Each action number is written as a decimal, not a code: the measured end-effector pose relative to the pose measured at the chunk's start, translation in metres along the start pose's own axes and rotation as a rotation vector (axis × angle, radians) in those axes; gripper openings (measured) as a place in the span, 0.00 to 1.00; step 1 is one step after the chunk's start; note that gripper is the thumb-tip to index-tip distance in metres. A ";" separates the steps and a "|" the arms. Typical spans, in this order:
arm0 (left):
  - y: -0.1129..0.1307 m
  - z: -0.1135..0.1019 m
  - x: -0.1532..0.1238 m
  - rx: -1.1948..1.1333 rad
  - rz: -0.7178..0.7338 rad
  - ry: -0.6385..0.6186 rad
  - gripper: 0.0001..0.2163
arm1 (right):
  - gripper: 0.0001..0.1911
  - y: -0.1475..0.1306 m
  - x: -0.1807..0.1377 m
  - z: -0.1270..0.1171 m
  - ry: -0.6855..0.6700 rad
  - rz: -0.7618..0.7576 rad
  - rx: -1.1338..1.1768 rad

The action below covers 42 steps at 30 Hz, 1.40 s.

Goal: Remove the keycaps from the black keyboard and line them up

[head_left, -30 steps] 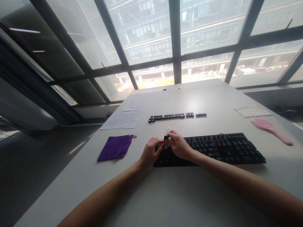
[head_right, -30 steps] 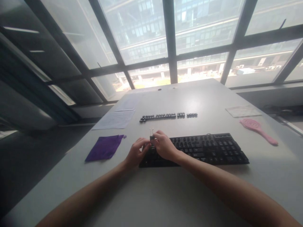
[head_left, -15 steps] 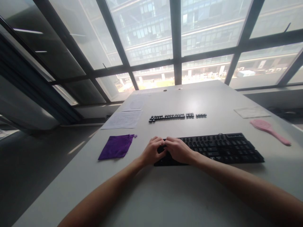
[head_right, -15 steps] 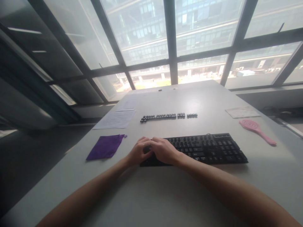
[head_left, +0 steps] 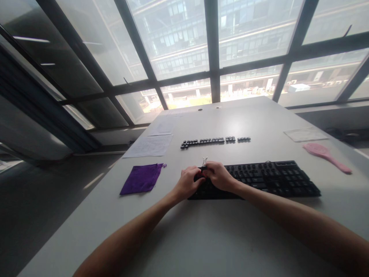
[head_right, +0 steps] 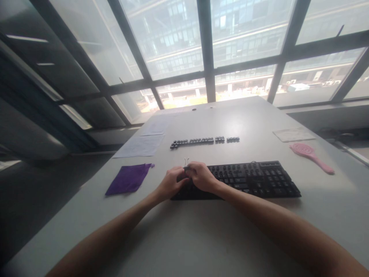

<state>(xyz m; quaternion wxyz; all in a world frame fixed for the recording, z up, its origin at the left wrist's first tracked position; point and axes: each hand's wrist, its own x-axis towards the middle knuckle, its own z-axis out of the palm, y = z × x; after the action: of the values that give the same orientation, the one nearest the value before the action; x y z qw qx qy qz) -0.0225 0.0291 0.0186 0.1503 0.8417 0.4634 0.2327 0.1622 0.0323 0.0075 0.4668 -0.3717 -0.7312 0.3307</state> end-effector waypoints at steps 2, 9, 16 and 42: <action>0.002 0.001 -0.001 0.028 0.005 0.015 0.06 | 0.11 0.000 0.000 0.000 -0.003 -0.007 0.000; 0.004 0.004 -0.004 0.040 0.002 0.029 0.04 | 0.11 0.001 -0.001 0.000 -0.010 -0.023 -0.023; 0.007 0.007 -0.006 -0.044 0.057 0.058 0.04 | 0.09 0.000 0.000 -0.004 0.017 0.015 0.069; 0.001 0.008 0.003 -0.276 0.204 0.222 0.09 | 0.11 0.001 0.003 0.002 0.156 0.151 -0.052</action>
<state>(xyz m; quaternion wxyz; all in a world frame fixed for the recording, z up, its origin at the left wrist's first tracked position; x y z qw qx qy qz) -0.0160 0.0307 0.0128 0.1881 0.8249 0.3532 0.3993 0.1599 0.0351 0.0073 0.4862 -0.4622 -0.6710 0.3157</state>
